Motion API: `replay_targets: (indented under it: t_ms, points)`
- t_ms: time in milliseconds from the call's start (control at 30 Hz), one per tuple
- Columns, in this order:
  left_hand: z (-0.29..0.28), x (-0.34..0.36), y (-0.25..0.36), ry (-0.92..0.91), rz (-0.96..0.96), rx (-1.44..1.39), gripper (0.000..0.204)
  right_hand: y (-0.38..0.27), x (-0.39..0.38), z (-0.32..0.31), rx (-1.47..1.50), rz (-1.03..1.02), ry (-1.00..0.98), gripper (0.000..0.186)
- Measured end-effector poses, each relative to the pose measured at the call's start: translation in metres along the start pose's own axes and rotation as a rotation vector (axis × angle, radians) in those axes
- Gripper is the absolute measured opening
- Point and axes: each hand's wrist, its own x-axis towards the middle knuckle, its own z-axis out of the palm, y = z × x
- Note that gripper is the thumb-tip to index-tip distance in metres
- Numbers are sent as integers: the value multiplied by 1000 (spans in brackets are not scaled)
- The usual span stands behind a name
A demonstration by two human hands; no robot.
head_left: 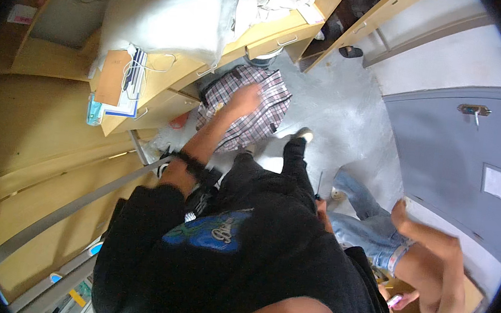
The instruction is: The person uses a screwdriver to tighten screws on a wooden drawer and a cabinet frame in a room.
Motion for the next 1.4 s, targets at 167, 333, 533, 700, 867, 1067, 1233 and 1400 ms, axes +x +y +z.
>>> replay_targets:
  t_ms: [167,333,533,700,867,1067,1233,1400]
  points:
    - [-42,169,175,187,106,-110,68,19,75,-9,167,-157,-30,28]
    - [-60,314,300,677,312,43,102,145,173,-37,633,66,51,23]
    - [-49,364,303,943,439,180,103,39,140,-109,1083,288,37,14]
    - [-60,430,244,1051,209,669,86,31,134,-164,1339,401,397,16]
    - [111,417,143,517,103,488,67,57,139,-133,1553,635,706,14]
    - [393,425,156,-1054,-189,250,47,33,130,-110,1696,1102,538,18]
    - [602,496,353,-1176,499,482,41,59,142,-101,1512,1057,218,28]
    - [707,464,597,-914,697,99,25,106,188,-180,1423,862,391,30]
